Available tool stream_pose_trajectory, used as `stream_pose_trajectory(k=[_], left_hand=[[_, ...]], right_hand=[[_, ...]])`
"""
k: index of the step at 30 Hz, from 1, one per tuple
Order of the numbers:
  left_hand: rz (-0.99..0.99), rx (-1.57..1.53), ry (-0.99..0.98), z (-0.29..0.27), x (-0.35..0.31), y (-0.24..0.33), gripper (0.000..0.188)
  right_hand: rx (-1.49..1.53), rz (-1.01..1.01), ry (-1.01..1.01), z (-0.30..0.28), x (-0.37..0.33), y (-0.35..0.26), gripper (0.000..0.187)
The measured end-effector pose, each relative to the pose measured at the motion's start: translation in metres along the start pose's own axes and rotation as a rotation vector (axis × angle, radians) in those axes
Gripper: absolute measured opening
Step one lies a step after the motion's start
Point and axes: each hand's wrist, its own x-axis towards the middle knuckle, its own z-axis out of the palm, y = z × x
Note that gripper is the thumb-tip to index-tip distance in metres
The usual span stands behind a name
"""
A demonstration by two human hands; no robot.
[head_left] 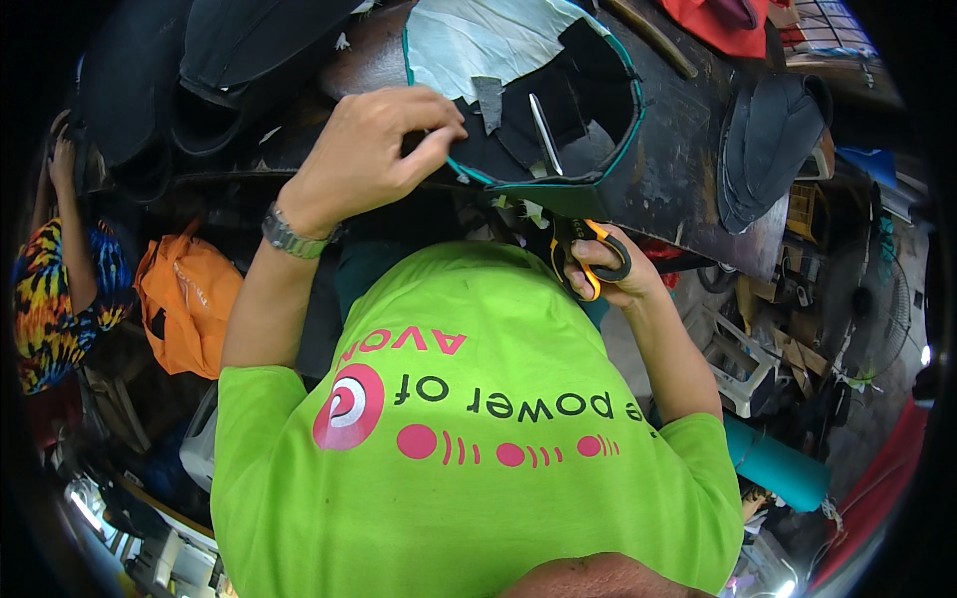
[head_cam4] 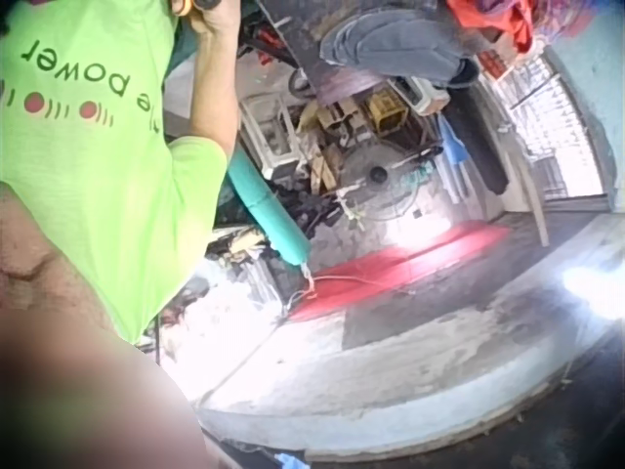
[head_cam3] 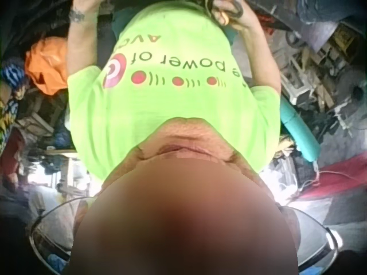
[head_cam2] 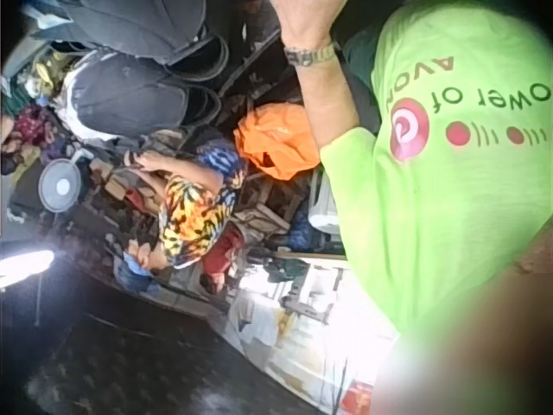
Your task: The person uses shears to trim excess material from the edges of black shoe uppers. They hold each upper with one hand and cut along the perimeter with the other, then flip the piece to trim the opposite side. The trimmed pieces are set aside on the workbench.
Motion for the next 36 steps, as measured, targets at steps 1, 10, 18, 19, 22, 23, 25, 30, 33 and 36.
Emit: stream_pose_trajectory(k=[1,10,18,19,22,23,25,30,33,36], left_hand=[[-0.058,0.029,-0.001,0.003,0.003,0.004,0.04],[-0.004,0.087,-0.031,0.03,0.029,0.0,0.035],[-0.001,-0.626,-0.368,-0.028,0.019,0.012,0.04],[-0.053,-0.44,-0.252,-0.025,0.019,0.018,0.042],[-0.003,-0.108,0.069,-0.001,0.023,0.034,0.039],[-0.039,-0.161,0.036,0.01,0.026,0.037,0.036],[-0.035,-0.147,0.004,0.024,0.028,0.039,0.037],[-0.111,-0.039,-0.128,0.028,0.032,0.022,0.046],[-0.058,0.028,-0.123,0.032,0.029,0.023,0.047],[-0.008,0.131,-0.108,0.038,0.026,0.026,0.043]], right_hand=[[0.009,-0.01,0.012,0.003,0.001,0.0,0.027],[-0.017,-0.013,0.053,0.014,0.001,0.003,0.037],[-0.072,0.008,0.075,0.016,0.004,0.002,0.037],[-0.086,0.019,0.076,0.017,0.003,0.001,0.037],[-0.088,0.015,0.077,0.02,0.003,0.0,0.036],[-0.08,0.006,0.081,0.019,0.002,0.001,0.036],[-0.046,-0.016,0.085,0.016,0.003,0.005,0.035],[-0.015,-0.085,-0.073,-0.008,0.004,0.021,0.041],[-0.066,-0.138,-0.25,-0.025,0.009,0.03,0.056],[-0.026,-0.132,-0.274,-0.039,0.009,0.035,0.057]])
